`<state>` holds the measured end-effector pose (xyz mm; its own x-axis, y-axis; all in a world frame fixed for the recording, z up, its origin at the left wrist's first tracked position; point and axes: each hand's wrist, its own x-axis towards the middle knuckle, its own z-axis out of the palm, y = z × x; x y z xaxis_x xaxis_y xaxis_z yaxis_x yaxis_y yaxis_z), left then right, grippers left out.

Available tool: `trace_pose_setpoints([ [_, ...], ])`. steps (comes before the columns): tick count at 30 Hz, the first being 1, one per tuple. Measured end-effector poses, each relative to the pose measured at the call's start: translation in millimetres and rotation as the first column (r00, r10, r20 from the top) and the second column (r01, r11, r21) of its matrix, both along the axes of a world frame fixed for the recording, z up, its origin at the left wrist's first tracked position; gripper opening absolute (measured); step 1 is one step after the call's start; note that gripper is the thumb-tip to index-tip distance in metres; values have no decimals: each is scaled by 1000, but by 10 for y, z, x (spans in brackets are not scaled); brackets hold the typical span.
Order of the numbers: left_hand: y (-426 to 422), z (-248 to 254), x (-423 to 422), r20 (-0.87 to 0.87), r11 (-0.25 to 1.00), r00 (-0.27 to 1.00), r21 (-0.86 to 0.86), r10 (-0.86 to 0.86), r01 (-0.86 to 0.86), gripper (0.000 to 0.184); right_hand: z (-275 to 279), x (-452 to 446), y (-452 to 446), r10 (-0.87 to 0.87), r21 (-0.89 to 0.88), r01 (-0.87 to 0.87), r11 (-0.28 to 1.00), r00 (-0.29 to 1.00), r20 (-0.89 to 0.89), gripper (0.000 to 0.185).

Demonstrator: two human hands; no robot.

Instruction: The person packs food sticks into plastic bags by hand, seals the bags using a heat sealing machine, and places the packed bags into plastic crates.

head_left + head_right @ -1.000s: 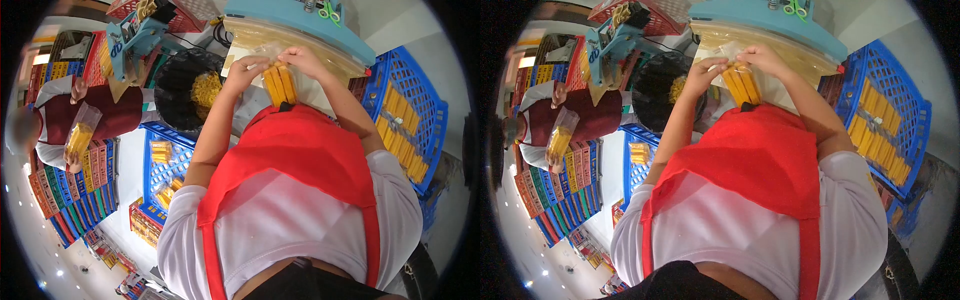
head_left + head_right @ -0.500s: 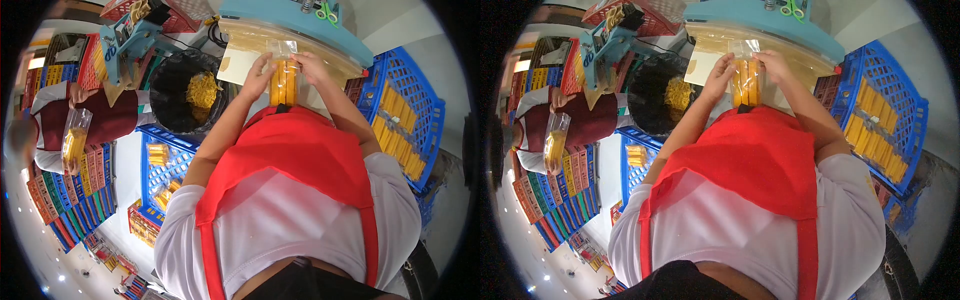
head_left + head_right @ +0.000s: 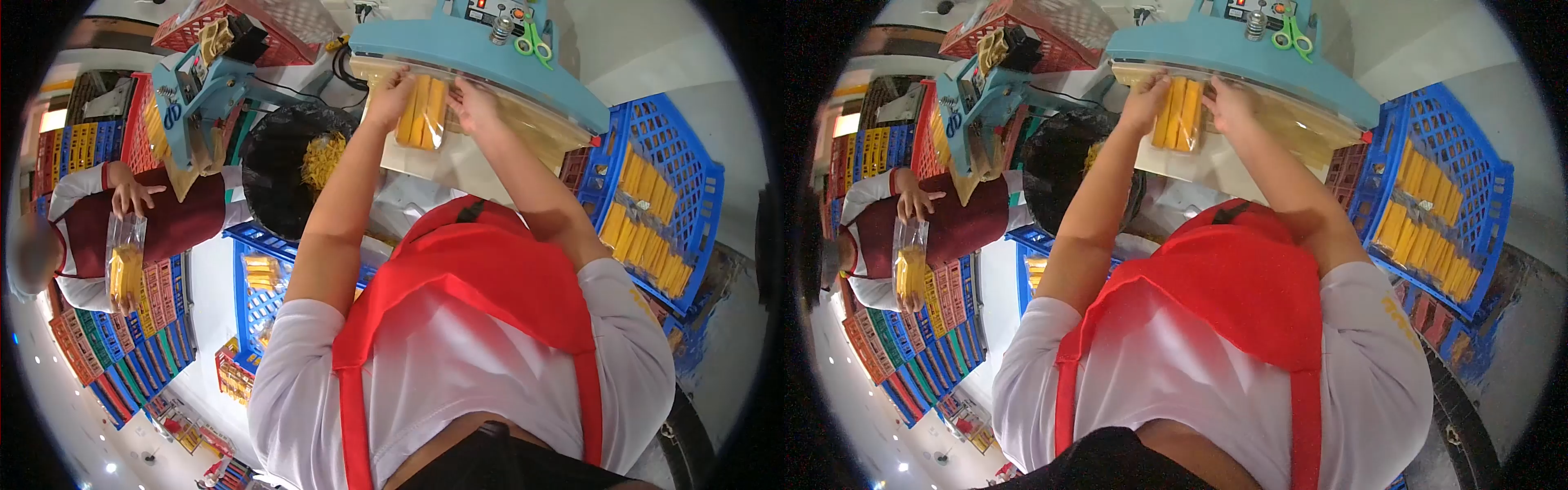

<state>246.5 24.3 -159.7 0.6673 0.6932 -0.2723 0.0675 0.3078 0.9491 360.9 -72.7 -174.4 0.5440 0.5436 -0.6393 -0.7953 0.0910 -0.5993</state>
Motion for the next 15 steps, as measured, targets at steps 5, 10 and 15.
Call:
trace_pose_setpoints([
  [5,84,93,-32,-164,977,985,199,-43,76,34,151,-371,-141,327,34,-344,938,915,237,55],
  [10,199,-67,-9,-30,998,999,57,-19,21,32,89,-447,-66,281,34,-308,951,903,325,67],
  [15,145,89,-155,77,998,995,-41,58,-55,43,18,-519,7,228,-19,-244,970,871,435,63],
])
